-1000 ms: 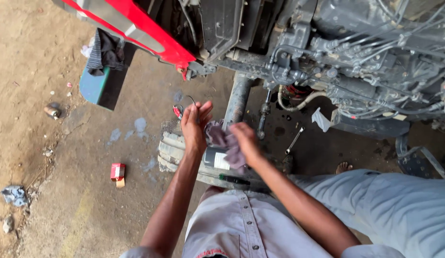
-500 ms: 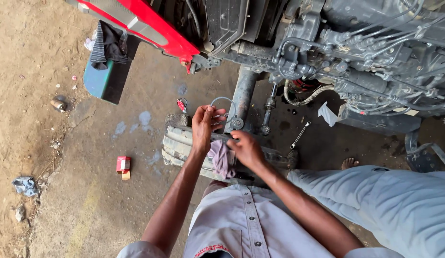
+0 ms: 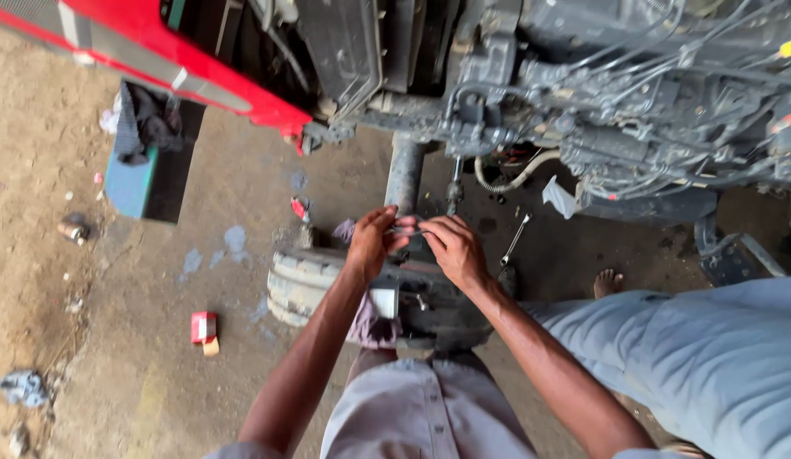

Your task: Replacing a fuel or oil filter on a tractor engine, including cleaning the mounting area and using a wrench.

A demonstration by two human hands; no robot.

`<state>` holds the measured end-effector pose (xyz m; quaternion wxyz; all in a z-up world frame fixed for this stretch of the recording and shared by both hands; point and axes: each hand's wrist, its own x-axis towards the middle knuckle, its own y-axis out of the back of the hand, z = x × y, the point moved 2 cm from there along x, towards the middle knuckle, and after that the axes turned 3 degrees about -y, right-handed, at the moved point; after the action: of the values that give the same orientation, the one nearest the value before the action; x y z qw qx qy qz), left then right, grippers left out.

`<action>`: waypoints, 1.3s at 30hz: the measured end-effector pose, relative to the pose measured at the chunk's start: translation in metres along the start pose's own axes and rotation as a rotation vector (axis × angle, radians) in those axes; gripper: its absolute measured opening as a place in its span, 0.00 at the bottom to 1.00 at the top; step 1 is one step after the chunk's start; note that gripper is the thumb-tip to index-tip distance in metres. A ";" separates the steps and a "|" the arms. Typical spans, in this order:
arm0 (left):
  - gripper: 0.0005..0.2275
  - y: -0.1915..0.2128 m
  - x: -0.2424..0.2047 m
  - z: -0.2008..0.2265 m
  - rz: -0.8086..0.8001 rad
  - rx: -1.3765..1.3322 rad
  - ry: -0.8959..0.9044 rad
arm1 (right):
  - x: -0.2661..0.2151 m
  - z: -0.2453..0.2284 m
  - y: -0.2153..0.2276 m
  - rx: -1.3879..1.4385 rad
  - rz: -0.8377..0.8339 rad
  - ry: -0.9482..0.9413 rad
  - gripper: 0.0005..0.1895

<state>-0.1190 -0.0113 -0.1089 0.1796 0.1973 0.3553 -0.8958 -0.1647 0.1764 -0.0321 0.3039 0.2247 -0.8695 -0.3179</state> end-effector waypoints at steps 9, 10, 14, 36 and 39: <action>0.19 -0.030 0.107 -0.031 0.022 0.506 -0.109 | 0.019 0.139 -0.026 1.093 0.343 -1.046 0.15; 0.19 -0.048 0.108 -0.021 0.015 0.506 -0.106 | 0.024 0.150 -0.026 1.089 0.350 -1.047 0.15; 0.17 -0.095 0.115 -0.005 -0.105 0.316 -0.128 | 0.033 0.168 -0.023 1.329 0.405 -0.978 0.13; 0.09 -0.118 0.107 0.022 -0.240 -0.192 -0.056 | 0.060 0.153 -0.013 1.997 0.374 -0.731 0.06; 0.07 -0.116 0.105 0.020 -0.232 -0.241 -0.048 | 0.060 0.147 -0.015 1.993 0.352 -0.771 0.07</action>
<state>-0.2671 0.0347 -0.0803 0.1057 0.1105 0.4761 -0.8660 -0.3034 0.1927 -0.1095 -0.2681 0.1274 -0.7938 0.5308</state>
